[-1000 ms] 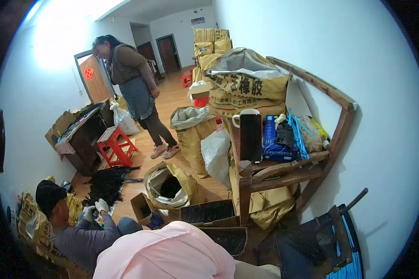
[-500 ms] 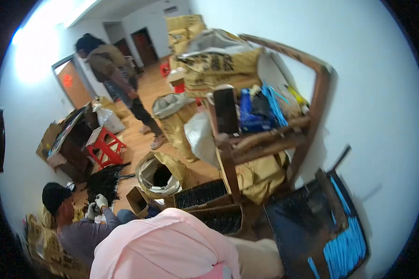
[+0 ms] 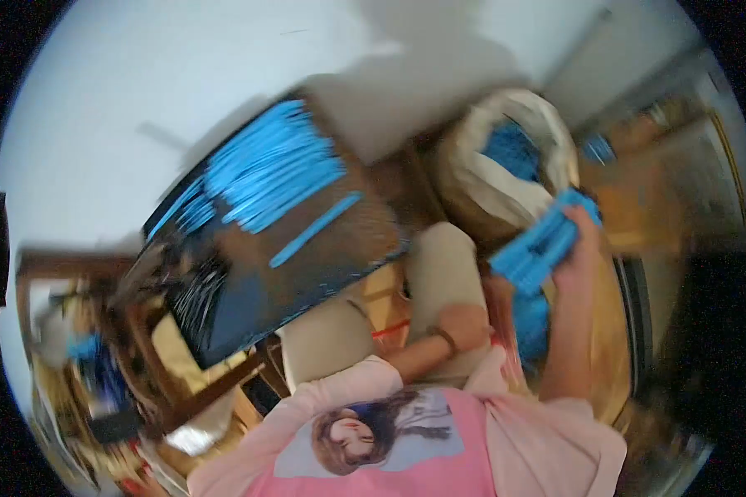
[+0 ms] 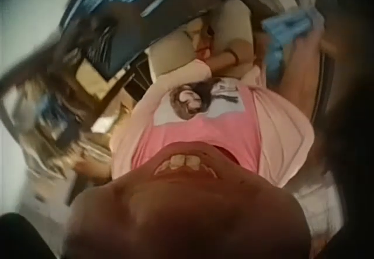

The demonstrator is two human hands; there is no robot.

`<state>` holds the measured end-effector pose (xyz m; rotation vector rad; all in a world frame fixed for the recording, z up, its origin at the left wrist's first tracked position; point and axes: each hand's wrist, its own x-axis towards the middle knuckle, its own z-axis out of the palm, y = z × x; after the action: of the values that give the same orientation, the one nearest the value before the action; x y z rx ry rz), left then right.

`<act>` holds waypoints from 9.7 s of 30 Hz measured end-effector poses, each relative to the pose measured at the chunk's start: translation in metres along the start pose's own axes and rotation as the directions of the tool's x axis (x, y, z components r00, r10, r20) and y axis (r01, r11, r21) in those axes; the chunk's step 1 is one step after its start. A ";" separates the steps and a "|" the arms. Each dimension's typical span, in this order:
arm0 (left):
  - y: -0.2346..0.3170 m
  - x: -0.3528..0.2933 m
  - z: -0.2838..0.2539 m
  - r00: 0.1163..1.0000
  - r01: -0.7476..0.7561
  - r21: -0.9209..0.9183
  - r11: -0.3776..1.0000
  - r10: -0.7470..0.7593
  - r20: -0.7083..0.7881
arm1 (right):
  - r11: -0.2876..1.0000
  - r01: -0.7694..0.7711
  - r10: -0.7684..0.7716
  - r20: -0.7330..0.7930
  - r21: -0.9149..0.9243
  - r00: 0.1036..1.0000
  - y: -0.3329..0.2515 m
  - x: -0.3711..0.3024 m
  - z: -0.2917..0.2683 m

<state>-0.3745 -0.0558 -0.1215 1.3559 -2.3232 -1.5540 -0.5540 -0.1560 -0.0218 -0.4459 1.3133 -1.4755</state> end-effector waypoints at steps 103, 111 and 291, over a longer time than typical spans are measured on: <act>-0.008 -0.067 -0.026 0.965 -0.151 -0.024 0.988 0.142 -0.220 | 0.805 -0.479 -0.116 0.886 0.349 0.449 0.011 -0.112 0.069; -0.005 -0.200 -0.119 0.730 -0.251 0.069 0.966 0.235 -0.642 | 0.838 0.506 -0.216 0.730 -0.202 0.648 0.047 -0.124 0.131; -0.103 -0.243 -0.200 -0.103 -0.232 -0.022 0.972 -0.047 -0.994 | 0.427 0.904 -0.085 0.996 0.012 0.026 0.126 -0.137 0.291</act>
<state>-0.0660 -0.0513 -0.0010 1.3803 -1.0627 -0.1783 -0.2103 -0.1571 0.0102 -2.2961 0.4823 -0.7605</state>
